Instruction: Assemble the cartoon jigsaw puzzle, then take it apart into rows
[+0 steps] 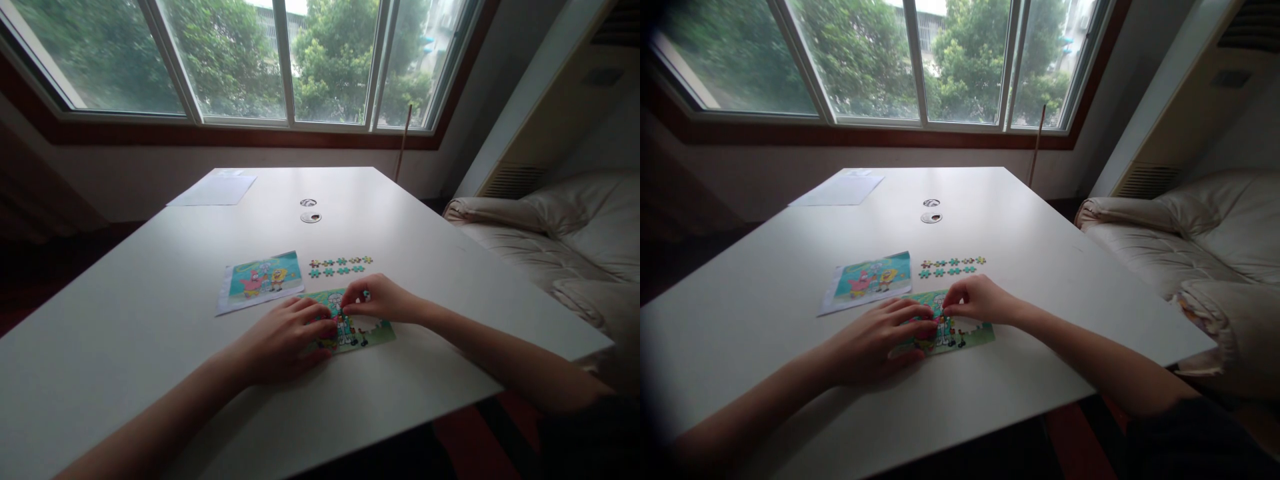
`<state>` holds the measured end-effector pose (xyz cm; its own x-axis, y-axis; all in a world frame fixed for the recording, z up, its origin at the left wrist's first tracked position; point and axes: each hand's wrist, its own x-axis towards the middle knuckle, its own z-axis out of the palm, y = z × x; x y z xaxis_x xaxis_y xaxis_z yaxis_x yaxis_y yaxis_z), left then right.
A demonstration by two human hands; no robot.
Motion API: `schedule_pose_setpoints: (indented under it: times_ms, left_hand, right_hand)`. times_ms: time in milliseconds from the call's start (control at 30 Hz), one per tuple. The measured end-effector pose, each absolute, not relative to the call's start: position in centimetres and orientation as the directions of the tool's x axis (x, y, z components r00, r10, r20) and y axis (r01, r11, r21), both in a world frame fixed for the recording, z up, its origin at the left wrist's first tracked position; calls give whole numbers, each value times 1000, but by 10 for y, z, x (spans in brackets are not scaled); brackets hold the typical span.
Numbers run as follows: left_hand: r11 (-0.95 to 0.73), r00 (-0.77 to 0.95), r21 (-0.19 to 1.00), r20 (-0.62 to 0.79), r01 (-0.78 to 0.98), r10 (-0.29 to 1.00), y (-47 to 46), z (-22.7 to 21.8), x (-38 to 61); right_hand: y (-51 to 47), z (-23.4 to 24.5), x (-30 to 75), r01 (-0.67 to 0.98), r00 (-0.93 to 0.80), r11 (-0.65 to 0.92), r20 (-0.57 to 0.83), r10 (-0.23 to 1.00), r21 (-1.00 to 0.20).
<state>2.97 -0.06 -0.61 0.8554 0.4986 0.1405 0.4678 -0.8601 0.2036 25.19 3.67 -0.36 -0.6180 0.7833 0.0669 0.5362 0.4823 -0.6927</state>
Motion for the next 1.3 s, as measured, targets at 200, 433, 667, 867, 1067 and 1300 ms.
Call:
schedule_pose_setpoints:
  times_ms: [200,433,667,867,1067,1300]
  left_hand:
    - [-858,854,203,139,471,502,-1,-5,30]
    - [-866,852,198,179,458,492,-1,-7,29]
    - [-875,858,183,188,449,479,0,-3,30]
    - [-876,860,156,177,456,479,-1,-2,31]
    - [-865,845,98,188,492,501,-2,-6,34]
    - [-863,845,75,180,499,504,-2,-9,35]
  right_hand:
    - [37,-7,252,564,-642,590,143,753,-578]
    - [36,-10,251,563,-664,639,173,727,-525]
    - [48,-1,269,576,-641,614,168,749,-539]
    - [73,-2,296,682,-525,555,209,825,-477]
    - [92,-14,314,777,-428,482,223,876,-405]
    - [97,-26,314,780,-445,510,251,860,-363]
